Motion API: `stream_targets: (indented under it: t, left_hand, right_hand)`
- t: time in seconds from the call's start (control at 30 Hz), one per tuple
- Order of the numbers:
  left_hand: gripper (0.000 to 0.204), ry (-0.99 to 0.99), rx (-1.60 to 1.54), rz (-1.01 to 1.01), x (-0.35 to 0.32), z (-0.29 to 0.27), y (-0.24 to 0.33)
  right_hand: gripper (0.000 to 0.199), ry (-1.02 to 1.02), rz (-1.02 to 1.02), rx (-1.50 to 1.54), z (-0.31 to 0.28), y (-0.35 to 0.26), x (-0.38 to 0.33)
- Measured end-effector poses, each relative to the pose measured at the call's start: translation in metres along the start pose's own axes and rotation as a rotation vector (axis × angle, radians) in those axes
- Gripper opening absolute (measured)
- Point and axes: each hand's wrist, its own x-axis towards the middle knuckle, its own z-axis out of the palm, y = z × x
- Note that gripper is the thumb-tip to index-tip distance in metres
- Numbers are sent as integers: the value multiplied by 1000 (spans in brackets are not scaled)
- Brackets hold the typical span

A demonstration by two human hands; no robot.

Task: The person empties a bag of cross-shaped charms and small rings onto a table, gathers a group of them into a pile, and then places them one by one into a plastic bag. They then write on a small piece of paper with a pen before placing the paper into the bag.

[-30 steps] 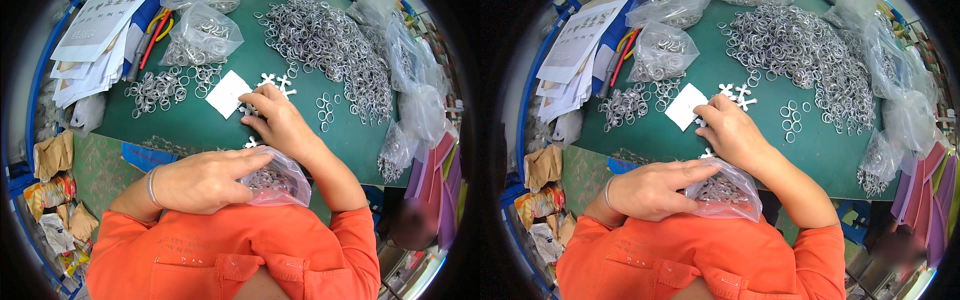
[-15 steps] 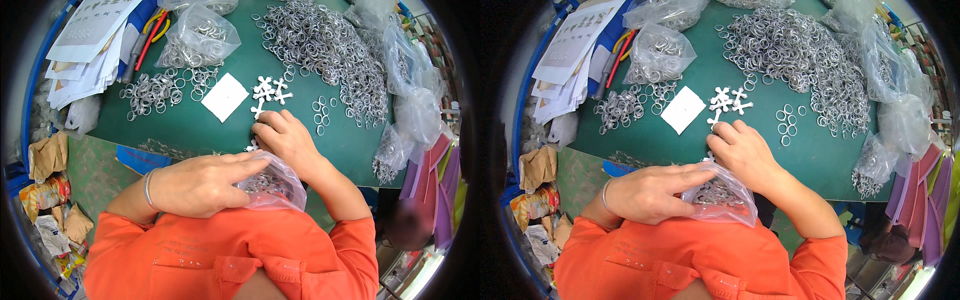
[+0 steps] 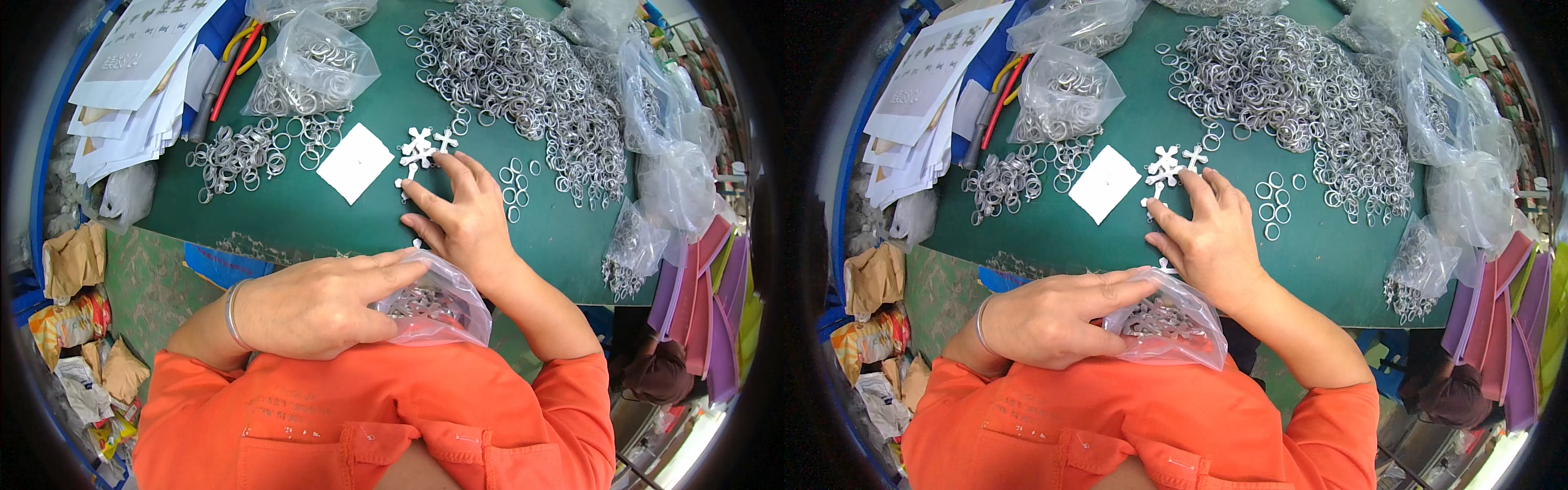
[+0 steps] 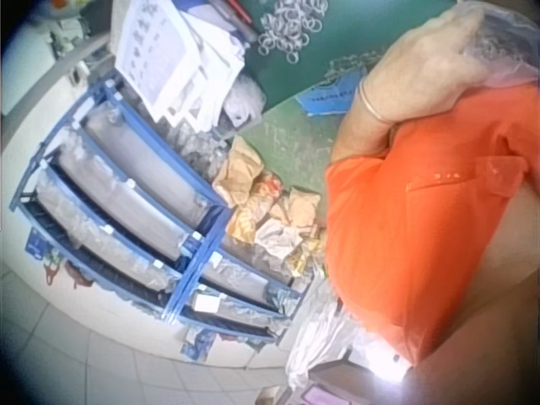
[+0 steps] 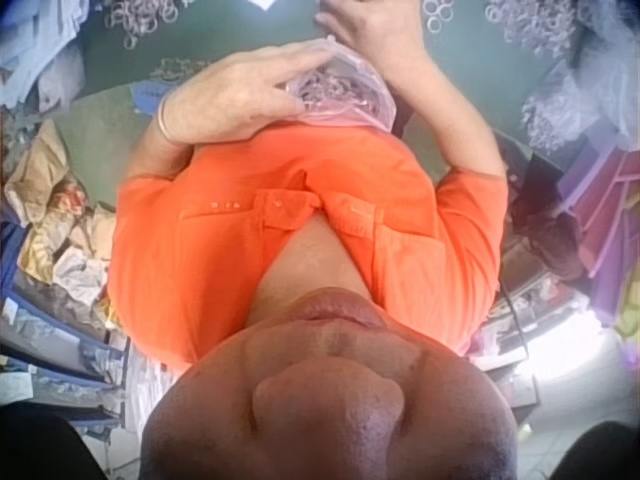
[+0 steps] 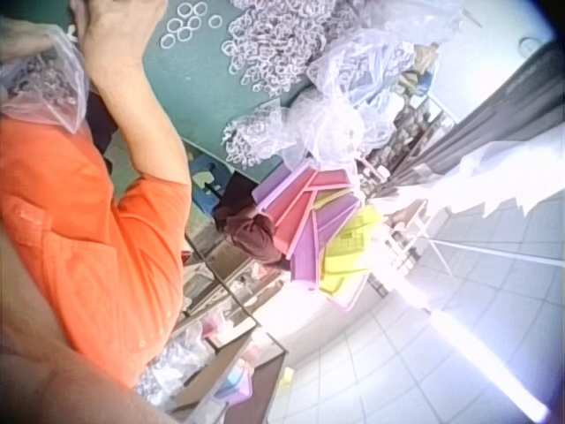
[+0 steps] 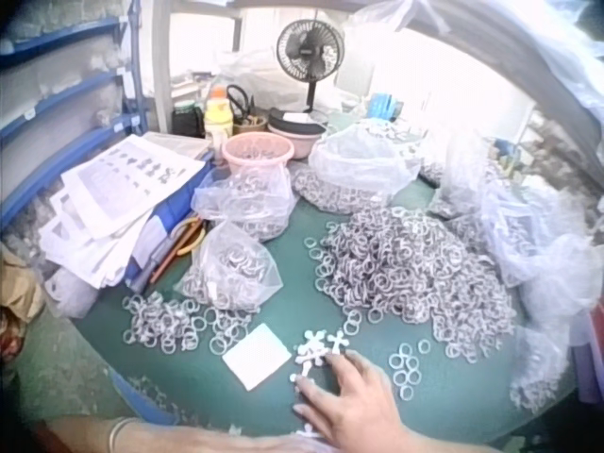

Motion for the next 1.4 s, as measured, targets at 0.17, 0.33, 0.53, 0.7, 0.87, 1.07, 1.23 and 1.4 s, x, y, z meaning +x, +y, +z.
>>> stream_targets:
  t: [0.17,0.33,0.53,0.7,0.87,1.07,1.23,1.4]
  left_hand:
    - [14,25,6,5,1,1,0]
    - [15,14,8,-7,1,0,1]
    - [13,17,-9,-7,1,1,0]
    - [13,12,-5,-8,0,-1,0]
    - [13,13,-18,-9,1,0,-2]
    - [14,5,-58,-26,0,0,0]
    - [13,18,-84,-5,2,-1,1]
    - [14,68,-146,-11,13,-23,10]
  right_hand:
    - [34,-27,-34,-50,-2,0,-7]
    - [33,-93,-91,-26,-10,7,-10]
    - [28,98,27,121,-1,13,16]
    - [28,67,-18,89,7,21,15]
    - [44,24,-32,168,2,22,15]
    - [68,-103,-141,157,7,15,21]
    - [39,-65,-151,284,8,21,7]
    - [27,73,-120,282,23,23,-1]
